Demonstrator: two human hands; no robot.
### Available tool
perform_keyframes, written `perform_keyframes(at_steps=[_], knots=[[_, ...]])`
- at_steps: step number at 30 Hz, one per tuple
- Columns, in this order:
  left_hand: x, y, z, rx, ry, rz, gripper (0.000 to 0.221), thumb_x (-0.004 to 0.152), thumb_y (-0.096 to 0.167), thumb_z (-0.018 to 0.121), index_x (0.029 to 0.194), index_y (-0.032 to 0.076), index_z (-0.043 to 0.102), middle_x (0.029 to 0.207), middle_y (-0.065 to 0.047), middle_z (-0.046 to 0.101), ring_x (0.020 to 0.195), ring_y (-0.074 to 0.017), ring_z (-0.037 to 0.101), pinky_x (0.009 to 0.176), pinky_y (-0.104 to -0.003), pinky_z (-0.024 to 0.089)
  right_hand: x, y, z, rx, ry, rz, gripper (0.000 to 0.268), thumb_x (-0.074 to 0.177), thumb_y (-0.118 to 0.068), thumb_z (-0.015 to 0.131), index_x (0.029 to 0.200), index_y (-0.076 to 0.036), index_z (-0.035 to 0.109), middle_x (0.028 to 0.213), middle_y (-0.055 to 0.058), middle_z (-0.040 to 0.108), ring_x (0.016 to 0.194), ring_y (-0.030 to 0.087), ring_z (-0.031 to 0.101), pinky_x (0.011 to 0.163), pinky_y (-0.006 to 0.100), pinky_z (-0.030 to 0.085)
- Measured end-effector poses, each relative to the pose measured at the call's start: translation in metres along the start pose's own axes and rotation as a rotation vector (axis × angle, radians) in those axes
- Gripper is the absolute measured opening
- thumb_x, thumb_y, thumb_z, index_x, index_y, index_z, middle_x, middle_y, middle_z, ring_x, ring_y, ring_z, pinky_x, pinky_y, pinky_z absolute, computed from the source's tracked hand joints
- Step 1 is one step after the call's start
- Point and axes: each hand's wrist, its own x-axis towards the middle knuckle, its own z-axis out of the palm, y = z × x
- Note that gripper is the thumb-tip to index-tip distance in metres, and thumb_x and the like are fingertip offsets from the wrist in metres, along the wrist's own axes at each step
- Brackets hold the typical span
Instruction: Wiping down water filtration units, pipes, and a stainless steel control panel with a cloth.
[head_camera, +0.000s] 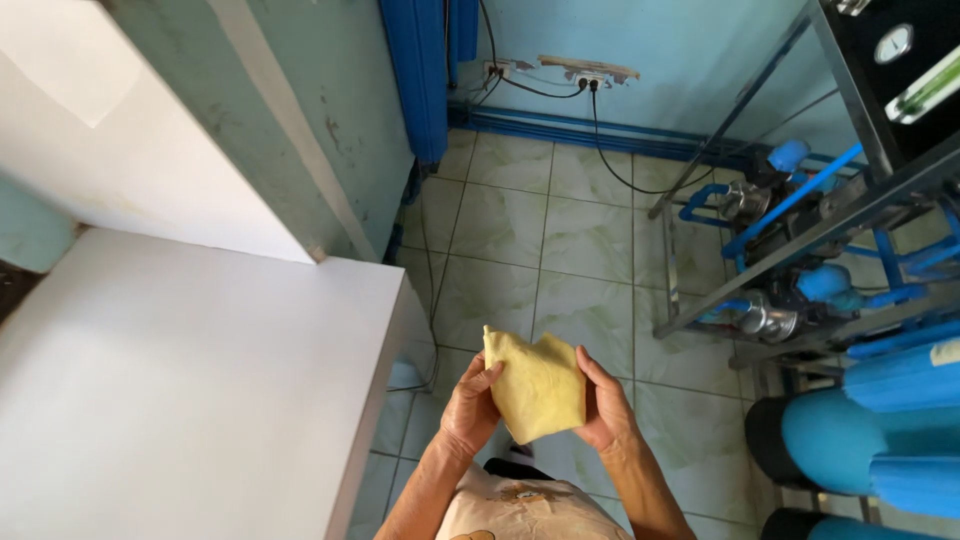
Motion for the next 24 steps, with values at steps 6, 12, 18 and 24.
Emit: perform_keyframes(at_steps=[6, 12, 18, 24], knots=[[0.1, -0.01, 0.031, 0.126, 0.124, 0.024, 0.05, 0.089, 0.024, 0.068, 0.137, 0.015, 0.055, 0.123, -0.004, 0.065, 0.113, -0.0204, 0.058, 0.098, -0.04, 0.046, 0.056, -0.072, -0.03, 0.147, -0.166, 0.157, 0.036, 0.103, -0.035, 0.062, 0.124, -0.006, 0.066, 0.12, 0.011, 0.071, 0.109, 0.026, 0.068, 0.094, 0.045, 0.054], [0.201, -0.046, 0.001, 0.703, 0.345, 0.275, 0.055, 0.088, 0.02, 0.071, 0.138, 0.011, 0.052, 0.119, -0.008, 0.058, 0.104, -0.0203, 0.056, 0.092, -0.038, 0.052, 0.115, -0.138, 0.01, -0.116, -0.013, -0.152, 0.048, 0.102, -0.038, 0.053, 0.136, -0.005, 0.057, 0.126, 0.009, 0.069, 0.112, 0.024, 0.067, 0.096, 0.042, 0.053], [0.267, 0.044, 0.117, 0.475, -0.001, 0.179, 0.042, 0.099, 0.03, 0.061, 0.132, 0.004, 0.059, 0.125, -0.008, 0.064, 0.115, -0.0162, 0.061, 0.095, -0.036, 0.053, 0.219, -0.197, 0.025, -0.809, 0.086, -0.512, 0.037, 0.1, -0.016, 0.055, 0.136, -0.007, 0.056, 0.114, 0.008, 0.069, 0.103, 0.017, 0.065, 0.089, 0.035, 0.054], [0.406, 0.077, 0.126, 0.545, 0.044, 0.131, 0.037, 0.096, 0.025, 0.068, 0.124, 0.002, 0.063, 0.113, -0.008, 0.07, 0.102, -0.0181, 0.066, 0.089, -0.037, 0.056, 0.322, -0.251, 0.054, -1.153, 0.27, -0.632, 0.057, 0.096, -0.009, 0.064, 0.146, -0.01, 0.036, 0.091, 0.012, 0.066, 0.08, 0.019, 0.064, 0.07, 0.034, 0.055]])
